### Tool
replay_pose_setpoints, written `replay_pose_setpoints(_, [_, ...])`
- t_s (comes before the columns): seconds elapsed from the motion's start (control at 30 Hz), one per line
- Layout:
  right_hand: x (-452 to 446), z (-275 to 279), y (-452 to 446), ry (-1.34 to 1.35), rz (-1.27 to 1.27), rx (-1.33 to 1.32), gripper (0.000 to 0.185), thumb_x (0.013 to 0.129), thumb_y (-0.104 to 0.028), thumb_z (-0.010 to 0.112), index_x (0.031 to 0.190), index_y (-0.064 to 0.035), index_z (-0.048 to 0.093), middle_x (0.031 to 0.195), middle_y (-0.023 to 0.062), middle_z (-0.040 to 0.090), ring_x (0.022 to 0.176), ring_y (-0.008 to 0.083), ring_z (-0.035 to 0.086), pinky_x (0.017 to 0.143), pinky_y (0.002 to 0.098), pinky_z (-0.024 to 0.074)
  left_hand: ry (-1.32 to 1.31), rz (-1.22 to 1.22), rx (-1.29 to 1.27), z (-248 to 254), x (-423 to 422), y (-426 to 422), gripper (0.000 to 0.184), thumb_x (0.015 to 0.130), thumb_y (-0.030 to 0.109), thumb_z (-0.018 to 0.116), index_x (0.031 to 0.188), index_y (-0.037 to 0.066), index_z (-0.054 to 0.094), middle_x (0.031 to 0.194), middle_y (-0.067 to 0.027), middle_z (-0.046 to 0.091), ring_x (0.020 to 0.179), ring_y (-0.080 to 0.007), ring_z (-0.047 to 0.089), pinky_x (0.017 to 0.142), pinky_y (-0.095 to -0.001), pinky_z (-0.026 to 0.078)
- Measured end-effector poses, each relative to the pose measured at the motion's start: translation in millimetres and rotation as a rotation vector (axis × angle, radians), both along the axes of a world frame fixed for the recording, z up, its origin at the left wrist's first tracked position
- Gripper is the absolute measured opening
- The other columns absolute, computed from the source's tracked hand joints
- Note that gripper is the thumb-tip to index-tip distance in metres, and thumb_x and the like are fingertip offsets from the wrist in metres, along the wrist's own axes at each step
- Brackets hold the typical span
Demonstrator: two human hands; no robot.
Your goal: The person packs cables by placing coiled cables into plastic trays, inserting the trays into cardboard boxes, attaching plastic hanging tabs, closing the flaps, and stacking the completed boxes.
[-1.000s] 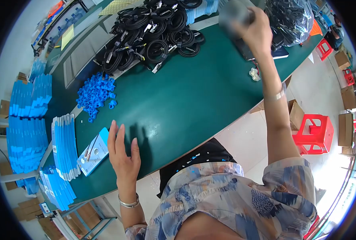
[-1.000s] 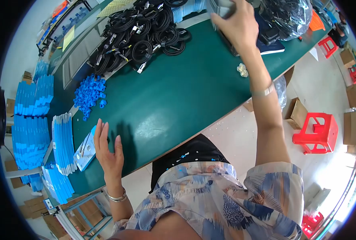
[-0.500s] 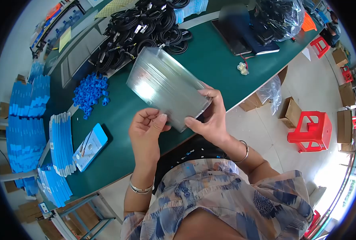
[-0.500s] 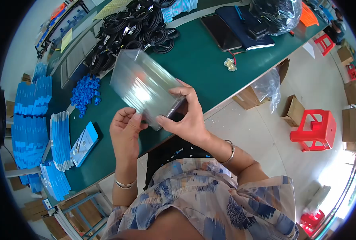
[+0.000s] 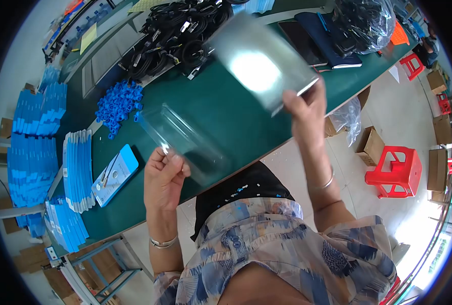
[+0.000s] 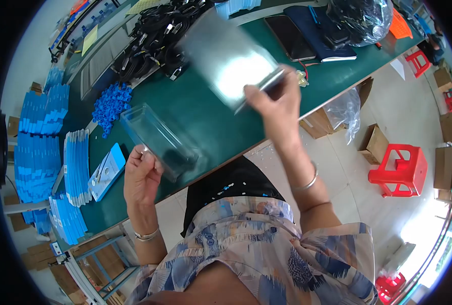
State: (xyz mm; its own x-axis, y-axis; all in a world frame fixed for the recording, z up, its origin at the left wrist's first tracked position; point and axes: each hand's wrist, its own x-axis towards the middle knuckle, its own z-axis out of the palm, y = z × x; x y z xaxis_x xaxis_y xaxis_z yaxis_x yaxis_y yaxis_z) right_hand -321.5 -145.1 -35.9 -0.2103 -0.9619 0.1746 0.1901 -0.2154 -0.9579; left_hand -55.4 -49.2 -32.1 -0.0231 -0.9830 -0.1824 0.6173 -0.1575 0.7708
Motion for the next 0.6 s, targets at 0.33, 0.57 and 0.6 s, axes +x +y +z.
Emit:
replay_pose_setpoints(0.33, [-36.5, -8.4, -135.2, 1.123, -0.316, -0.401, 0.062, 0.071, -0.022, 0.076, 0.125, -0.0104, 0.048, 0.12, 0.0174, 0.05, 0.099, 0.031, 0.056, 0.088, 0.0385, 0.0468, 0.082, 0.061, 0.093, -20.6, 9.2, 1.5, 0.014, 0.088, 0.005, 0.061, 0.099, 0.003, 0.053, 0.078, -0.0074, 0.057, 0.065, -0.0135, 0.056, 0.061, -0.0232, 0.049])
replay_pose_setpoints(0.57, [-29.9, -4.6, -119.7, 1.407, -0.569, -0.603, 0.06, 0.071, -0.02, 0.076, 0.126, -0.0139, 0.052, 0.133, 0.0129, 0.046, 0.106, 0.0291, 0.055, 0.094, 0.0363, 0.044, 0.054, 0.1, 0.17, -21.3, 12.0, 13.1, 0.015, 0.089, 0.004, 0.06, 0.102, -0.001, 0.055, 0.085, -0.0097, 0.061, 0.069, -0.0158, 0.06, 0.066, -0.024, 0.052])
replay_pose_setpoints(0.6, [-9.3, 17.6, -108.2, 1.311, -0.528, -0.825, 0.055, 0.073, -0.018, 0.074, 0.125, -0.0136, 0.054, 0.134, 0.0102, 0.047, 0.106, 0.0268, 0.056, 0.094, 0.0354, 0.0436, -0.01, 0.105, 0.192, -16.7, 11.2, 15.1, 0.017, 0.089, 0.004, 0.06, 0.104, -0.002, 0.055, 0.087, -0.0107, 0.062, 0.07, -0.0163, 0.061, 0.067, -0.0243, 0.053])
